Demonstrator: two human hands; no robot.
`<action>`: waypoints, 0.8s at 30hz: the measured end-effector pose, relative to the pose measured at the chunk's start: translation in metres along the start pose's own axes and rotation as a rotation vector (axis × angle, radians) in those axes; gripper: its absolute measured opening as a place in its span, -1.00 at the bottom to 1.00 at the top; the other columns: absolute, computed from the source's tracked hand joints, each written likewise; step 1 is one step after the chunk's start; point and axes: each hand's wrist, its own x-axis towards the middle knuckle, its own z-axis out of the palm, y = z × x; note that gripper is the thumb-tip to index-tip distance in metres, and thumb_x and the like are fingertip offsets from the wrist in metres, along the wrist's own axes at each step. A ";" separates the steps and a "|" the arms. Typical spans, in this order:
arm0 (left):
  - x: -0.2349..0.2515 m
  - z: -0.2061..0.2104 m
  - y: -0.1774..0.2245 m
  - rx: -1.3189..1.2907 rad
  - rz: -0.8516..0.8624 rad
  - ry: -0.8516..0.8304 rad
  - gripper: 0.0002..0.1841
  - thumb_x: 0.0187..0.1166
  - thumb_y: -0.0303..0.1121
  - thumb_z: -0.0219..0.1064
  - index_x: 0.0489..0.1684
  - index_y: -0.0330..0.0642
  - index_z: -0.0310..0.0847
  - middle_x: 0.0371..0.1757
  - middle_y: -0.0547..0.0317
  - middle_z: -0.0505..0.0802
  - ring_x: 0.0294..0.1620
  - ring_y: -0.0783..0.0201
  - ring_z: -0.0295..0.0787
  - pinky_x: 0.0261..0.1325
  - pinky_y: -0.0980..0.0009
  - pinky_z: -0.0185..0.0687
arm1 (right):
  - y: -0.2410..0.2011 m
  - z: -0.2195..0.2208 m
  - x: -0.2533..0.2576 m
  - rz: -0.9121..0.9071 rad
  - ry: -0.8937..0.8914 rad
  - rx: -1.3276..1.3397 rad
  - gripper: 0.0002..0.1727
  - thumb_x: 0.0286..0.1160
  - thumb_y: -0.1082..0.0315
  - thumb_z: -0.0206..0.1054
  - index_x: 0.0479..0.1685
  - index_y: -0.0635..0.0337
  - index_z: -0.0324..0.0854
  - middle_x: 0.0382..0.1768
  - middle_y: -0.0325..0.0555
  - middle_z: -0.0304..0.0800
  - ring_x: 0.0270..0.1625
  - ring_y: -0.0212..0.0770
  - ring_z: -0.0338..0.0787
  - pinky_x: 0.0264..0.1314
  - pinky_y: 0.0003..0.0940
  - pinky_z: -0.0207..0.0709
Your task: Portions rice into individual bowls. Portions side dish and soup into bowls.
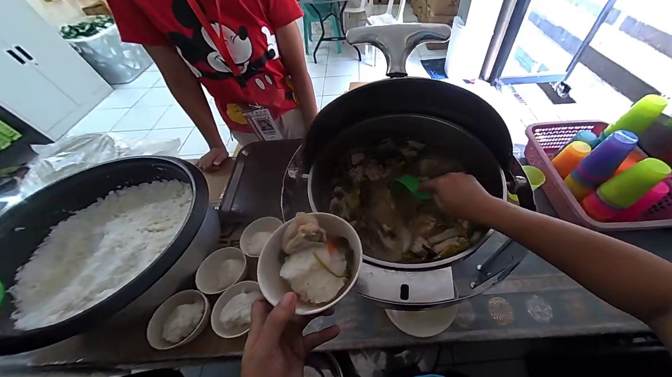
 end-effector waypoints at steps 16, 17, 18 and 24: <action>0.001 0.022 0.001 -0.011 -0.094 -0.029 -0.63 0.80 -0.36 -0.08 0.51 -0.15 0.05 -0.05 0.02 0.77 -0.23 0.14 0.88 -0.32 0.26 0.86 | 0.040 -0.051 -0.050 -0.041 0.006 0.896 -0.69 0.83 0.42 0.09 0.29 0.25 0.69 -0.43 -0.27 0.70 -0.53 -0.54 0.50 -0.46 -0.63 0.36; 0.003 0.027 0.000 -0.010 -0.109 -0.040 -0.62 0.80 -0.37 -0.06 0.53 -0.15 0.04 -0.04 0.00 0.76 -0.22 0.12 0.88 -0.31 0.24 0.86 | 0.039 -0.058 -0.054 -0.082 0.042 0.905 -0.69 0.83 0.43 0.08 0.29 0.24 0.69 -0.44 -0.29 0.71 -0.54 -0.56 0.49 -0.48 -0.66 0.34; 0.005 0.033 0.000 -0.012 -0.124 -0.053 -0.61 0.81 -0.37 -0.04 0.54 -0.16 0.03 -0.03 -0.01 0.75 -0.21 0.11 0.87 -0.29 0.24 0.85 | 0.037 -0.064 -0.058 -0.124 0.081 0.911 -0.68 0.82 0.45 0.07 0.29 0.24 0.70 -0.45 -0.31 0.71 -0.56 -0.59 0.47 -0.49 -0.69 0.32; 0.017 0.067 0.001 -0.050 -0.203 -0.087 -0.64 0.85 -0.38 0.01 0.50 -0.20 0.06 -0.13 -0.03 0.75 -0.30 0.13 0.87 -0.31 0.28 0.85 | 0.006 -0.089 -0.083 -0.262 0.221 0.833 -0.69 0.79 0.46 0.11 0.27 0.18 0.74 -0.47 -0.31 0.73 -0.60 -0.58 0.50 -0.56 -0.71 0.35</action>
